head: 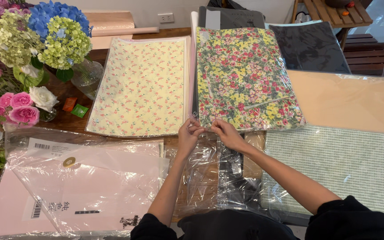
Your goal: The person sorts through and organizes several sheets of floral and colored wrapping paper, moving them one at a time between piles on a table and then placing some of the sheets onto a shelf.
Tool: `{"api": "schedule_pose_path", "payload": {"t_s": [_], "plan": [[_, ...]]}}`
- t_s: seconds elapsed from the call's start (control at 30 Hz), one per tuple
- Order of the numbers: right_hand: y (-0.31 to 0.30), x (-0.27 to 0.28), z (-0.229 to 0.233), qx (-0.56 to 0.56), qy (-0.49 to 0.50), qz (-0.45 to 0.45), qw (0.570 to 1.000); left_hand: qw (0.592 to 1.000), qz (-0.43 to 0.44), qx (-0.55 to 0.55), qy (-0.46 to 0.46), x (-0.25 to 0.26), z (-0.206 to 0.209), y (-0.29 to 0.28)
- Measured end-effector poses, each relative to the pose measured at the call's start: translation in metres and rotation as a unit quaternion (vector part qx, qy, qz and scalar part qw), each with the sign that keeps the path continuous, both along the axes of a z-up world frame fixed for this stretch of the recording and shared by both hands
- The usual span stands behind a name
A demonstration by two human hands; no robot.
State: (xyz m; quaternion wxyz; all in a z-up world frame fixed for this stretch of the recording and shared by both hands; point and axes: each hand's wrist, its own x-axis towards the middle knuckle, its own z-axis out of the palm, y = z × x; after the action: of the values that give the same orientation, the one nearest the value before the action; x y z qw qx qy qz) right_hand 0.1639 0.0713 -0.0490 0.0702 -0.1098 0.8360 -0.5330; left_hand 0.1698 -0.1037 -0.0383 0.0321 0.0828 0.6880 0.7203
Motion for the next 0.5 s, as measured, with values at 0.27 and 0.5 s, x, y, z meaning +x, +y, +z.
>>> {"api": "schedule_pose_path", "payload": {"t_s": [0.27,0.5], "plan": [[0.011,-0.005,0.032,0.157,-0.001,0.066,0.985,0.999,0.023,0.003,-0.034,0.003,-0.002,-0.003],[0.101,-0.009,0.043,0.387,0.003,0.109,0.916,0.995,0.031,-0.092,-0.023,-0.001,0.009,-0.013]]}}
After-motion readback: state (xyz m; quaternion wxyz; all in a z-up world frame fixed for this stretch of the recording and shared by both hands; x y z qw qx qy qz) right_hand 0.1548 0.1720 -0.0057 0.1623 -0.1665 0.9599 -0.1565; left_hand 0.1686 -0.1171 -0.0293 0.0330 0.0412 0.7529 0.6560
